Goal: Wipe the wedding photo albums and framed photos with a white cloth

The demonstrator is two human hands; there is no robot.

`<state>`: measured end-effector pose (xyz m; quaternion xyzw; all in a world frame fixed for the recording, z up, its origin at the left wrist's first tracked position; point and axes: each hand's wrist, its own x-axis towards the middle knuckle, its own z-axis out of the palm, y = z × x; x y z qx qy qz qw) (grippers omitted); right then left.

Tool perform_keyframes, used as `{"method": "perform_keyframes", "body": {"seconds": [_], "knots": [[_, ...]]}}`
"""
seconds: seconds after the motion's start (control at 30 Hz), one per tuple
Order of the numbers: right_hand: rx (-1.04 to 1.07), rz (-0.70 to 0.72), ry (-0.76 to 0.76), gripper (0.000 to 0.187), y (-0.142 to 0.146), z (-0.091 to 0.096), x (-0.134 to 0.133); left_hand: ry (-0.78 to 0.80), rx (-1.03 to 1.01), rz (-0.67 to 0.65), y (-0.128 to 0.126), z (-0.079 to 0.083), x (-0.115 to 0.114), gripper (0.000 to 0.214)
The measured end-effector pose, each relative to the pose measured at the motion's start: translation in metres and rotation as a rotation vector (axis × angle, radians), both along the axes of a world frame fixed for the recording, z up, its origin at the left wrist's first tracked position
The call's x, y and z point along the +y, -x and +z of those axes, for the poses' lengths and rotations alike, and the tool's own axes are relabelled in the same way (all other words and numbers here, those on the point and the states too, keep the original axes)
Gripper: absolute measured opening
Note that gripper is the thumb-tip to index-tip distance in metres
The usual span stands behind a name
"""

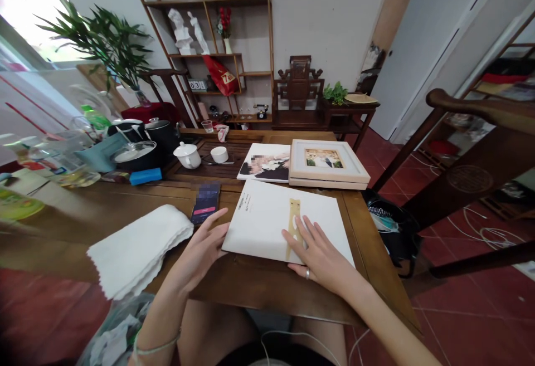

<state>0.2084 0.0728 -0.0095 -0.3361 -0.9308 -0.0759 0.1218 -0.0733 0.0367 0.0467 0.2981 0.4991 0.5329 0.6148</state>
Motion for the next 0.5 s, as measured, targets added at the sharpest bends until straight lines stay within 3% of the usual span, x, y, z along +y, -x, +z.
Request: {"method": "perform_keyframes", "body": {"seconds": [0.13,0.3,0.4,0.5], "knots": [[0.062,-0.065,0.016,0.079,0.0,-0.003,-0.008,-0.037,-0.004,-0.016,-0.007,0.008,-0.008,0.062],[0.241,-0.023,-0.171,0.083,-0.004,-0.006,-0.012,-0.108,-0.064,0.011,-0.016,0.021,-0.023,0.055],[0.373,0.018,-0.176,0.076,-0.012,0.009,-0.015,-0.191,-0.133,0.014,-0.018,0.028,-0.028,0.054],[0.572,-0.09,-0.106,0.055,-0.018,0.029,-0.021,-0.186,-0.191,-0.035,-0.021,0.019,-0.027,0.051]]}}
